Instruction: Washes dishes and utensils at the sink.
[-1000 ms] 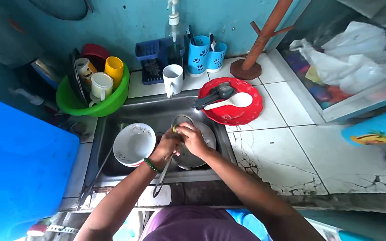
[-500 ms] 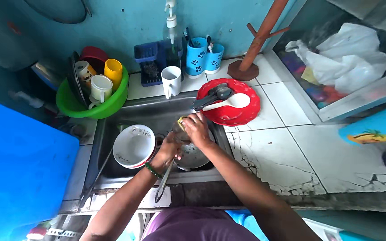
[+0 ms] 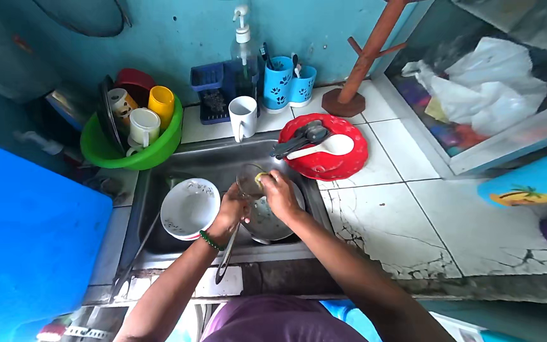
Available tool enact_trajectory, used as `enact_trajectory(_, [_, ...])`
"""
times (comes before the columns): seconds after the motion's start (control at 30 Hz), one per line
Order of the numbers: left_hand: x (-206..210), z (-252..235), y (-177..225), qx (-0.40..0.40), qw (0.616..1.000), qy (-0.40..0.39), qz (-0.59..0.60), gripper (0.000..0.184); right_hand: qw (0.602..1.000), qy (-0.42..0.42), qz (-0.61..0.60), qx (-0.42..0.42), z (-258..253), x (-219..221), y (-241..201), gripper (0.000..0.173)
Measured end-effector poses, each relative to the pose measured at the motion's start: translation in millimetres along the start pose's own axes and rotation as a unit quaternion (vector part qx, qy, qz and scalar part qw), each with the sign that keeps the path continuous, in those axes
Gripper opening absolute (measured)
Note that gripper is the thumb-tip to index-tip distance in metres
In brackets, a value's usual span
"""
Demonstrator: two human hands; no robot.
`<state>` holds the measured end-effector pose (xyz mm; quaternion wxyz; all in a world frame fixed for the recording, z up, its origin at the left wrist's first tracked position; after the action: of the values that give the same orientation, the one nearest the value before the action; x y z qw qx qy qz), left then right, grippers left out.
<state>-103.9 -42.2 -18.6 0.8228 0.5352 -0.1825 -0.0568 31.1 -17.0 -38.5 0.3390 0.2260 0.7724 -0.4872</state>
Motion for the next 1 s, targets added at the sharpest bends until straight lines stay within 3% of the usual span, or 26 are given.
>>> enact_trajectory(0.13, [5, -3, -9, 0.001, 1.0, -0.018, 0.002, 0.033, 0.994, -0.028, -0.078, -0.069, 1, 8, -21, 0.019])
enact_trajectory(0.3, [8, 5, 1, 0.007, 1.0, -0.004, -0.004, 0.03, 0.996, 0.048, 0.066, -0.042, -19, -11, -8, 0.014])
enact_trajectory(0.4, [0, 2, 5, 0.022, 1.0, 0.011, 0.011, 0.033, 0.998, -0.047, 0.026, 0.032, -8, -7, -18, 0.018])
enact_trajectory(0.47, [0, -2, -1, 0.023, 1.0, 0.001, 0.011, 0.03, 0.996, -0.074, -0.047, 0.011, -3, 1, -29, 0.019])
enact_trajectory(0.53, [5, -2, -6, 0.014, 1.0, -0.026, 0.002, 0.028, 0.997, -0.046, -0.059, -0.037, -10, -1, -32, 0.017])
enact_trajectory(0.67, [5, 6, 1, 0.027, 0.999, -0.034, -0.011, 0.035, 0.993, 0.041, 0.084, -0.07, -20, -20, -20, 0.015])
enact_trajectory(0.73, [-4, 5, 4, 0.046, 0.999, -0.021, -0.002, 0.042, 0.996, -0.011, 0.073, -0.051, -11, -24, -20, 0.014])
enact_trajectory(0.83, [-15, 0, -3, 0.058, 0.998, -0.028, 0.015, 0.041, 0.987, -0.147, -0.051, -0.028, 3, -28, -18, 0.017])
enact_trajectory(0.9, [-17, 0, -6, 0.055, 0.998, -0.036, 0.02, 0.038, 0.976, -0.176, -0.128, 0.018, 7, -31, -8, 0.02])
enact_trajectory(1.0, [-16, 0, -6, 0.053, 0.998, -0.041, 0.016, 0.038, 0.989, -0.049, -0.135, 0.041, 11, -39, -2, 0.023])
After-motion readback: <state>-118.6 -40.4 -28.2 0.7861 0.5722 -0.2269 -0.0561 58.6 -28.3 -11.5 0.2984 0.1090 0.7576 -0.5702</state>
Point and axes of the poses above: each hand's wrist, its own z-axis away from the middle knuckle, its own x-axis out of the palm, y = z × x, the point moved 5 cm from there along -z, towards the middle knuckle, and after that the axes turned 14 degrees about -y, right-handed, at the moved point
